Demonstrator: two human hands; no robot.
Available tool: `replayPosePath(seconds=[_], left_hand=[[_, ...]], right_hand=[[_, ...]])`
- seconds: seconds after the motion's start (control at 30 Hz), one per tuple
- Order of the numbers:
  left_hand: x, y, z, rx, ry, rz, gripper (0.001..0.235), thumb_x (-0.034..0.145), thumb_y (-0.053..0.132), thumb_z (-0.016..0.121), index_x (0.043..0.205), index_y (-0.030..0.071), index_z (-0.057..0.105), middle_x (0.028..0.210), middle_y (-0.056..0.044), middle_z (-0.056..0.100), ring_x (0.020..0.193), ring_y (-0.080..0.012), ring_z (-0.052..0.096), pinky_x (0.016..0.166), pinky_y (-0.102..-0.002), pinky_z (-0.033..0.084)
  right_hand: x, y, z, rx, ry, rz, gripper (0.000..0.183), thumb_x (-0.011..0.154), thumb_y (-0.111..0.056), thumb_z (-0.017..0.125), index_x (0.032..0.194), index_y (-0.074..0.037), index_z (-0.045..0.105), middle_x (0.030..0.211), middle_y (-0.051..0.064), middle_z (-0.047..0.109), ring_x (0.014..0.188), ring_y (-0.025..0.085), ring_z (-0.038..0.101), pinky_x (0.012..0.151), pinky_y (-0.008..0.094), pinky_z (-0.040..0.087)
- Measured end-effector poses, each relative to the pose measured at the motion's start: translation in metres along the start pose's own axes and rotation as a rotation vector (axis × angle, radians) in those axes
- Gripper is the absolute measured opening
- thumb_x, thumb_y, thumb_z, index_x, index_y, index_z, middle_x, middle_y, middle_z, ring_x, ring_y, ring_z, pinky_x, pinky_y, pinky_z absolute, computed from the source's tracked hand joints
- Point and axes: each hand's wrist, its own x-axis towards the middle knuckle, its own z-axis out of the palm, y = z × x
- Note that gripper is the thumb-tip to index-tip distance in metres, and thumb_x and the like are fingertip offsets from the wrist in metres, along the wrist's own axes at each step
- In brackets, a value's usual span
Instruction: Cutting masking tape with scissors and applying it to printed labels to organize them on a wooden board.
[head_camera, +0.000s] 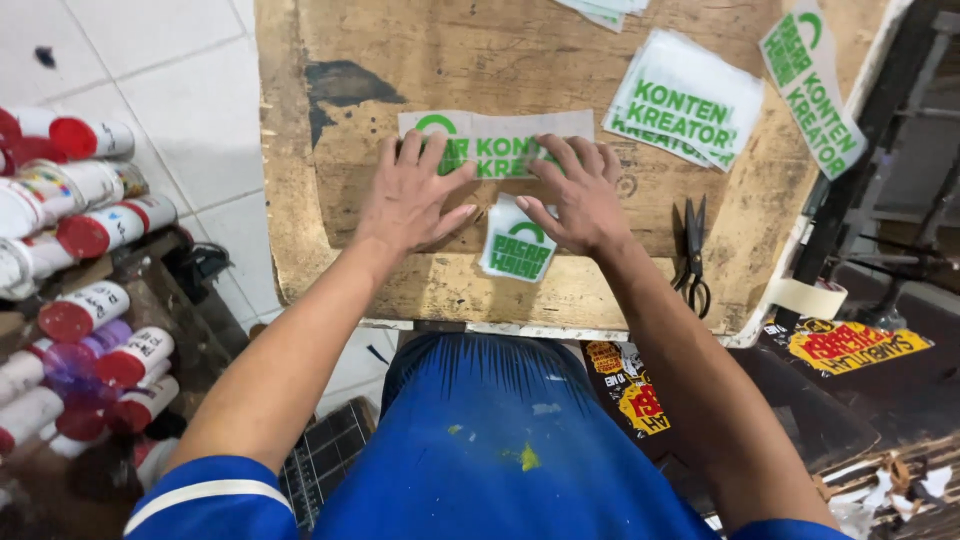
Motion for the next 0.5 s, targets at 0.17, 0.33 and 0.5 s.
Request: replayPosePath(seconds=[0.17, 0.33, 0.5], left_hand=[[0.002, 0.001, 0.017, -0.158, 0.181, -0.086, 0.055, 0.090, 0.064, 0.063, 0.124, 0.021, 0.058, 0.114, -0.010, 0.049, 0.109, -0.0314, 0.053, 0.089, -0.048, 0.043], [-0.035, 0.028, -0.018, -0.229, 0.355, -0.324, 0.057, 0.093, 0.053, 0.070, 0.132, 0.012, 0.059, 0.119, -0.013, 0.053, 0.113, -0.0345, 0.057, 0.096, -0.050, 0.047], [-0.065, 0.102, -0.019, -0.430, 0.348, -0.471, 0.041, 0.094, 0.027, 0.070, 0.130, 0.009, 0.063, 0.123, -0.012, 0.054, 0.112, -0.0324, 0.061, 0.093, -0.046, 0.049]], right_hand=[[-0.050, -0.002, -0.041, 0.113, 0.163, 0.097, 0.047, 0.101, -0.053, 0.053, 0.134, -0.020, 0.059, 0.147, 0.008, 0.048, 0.129, 0.033, 0.046, 0.104, 0.052, 0.033], [-0.201, 0.045, -0.026, 0.097, 0.412, 0.416, 0.029, 0.099, -0.024, 0.069, 0.127, -0.018, 0.070, 0.119, 0.008, 0.067, 0.113, 0.031, 0.063, 0.104, 0.043, 0.046], [-0.311, 0.095, 0.036, 0.228, 0.258, 0.656, 0.022, 0.089, -0.020, 0.077, 0.105, -0.010, 0.067, 0.096, 0.011, 0.062, 0.091, 0.033, 0.063, 0.083, 0.044, 0.049]])
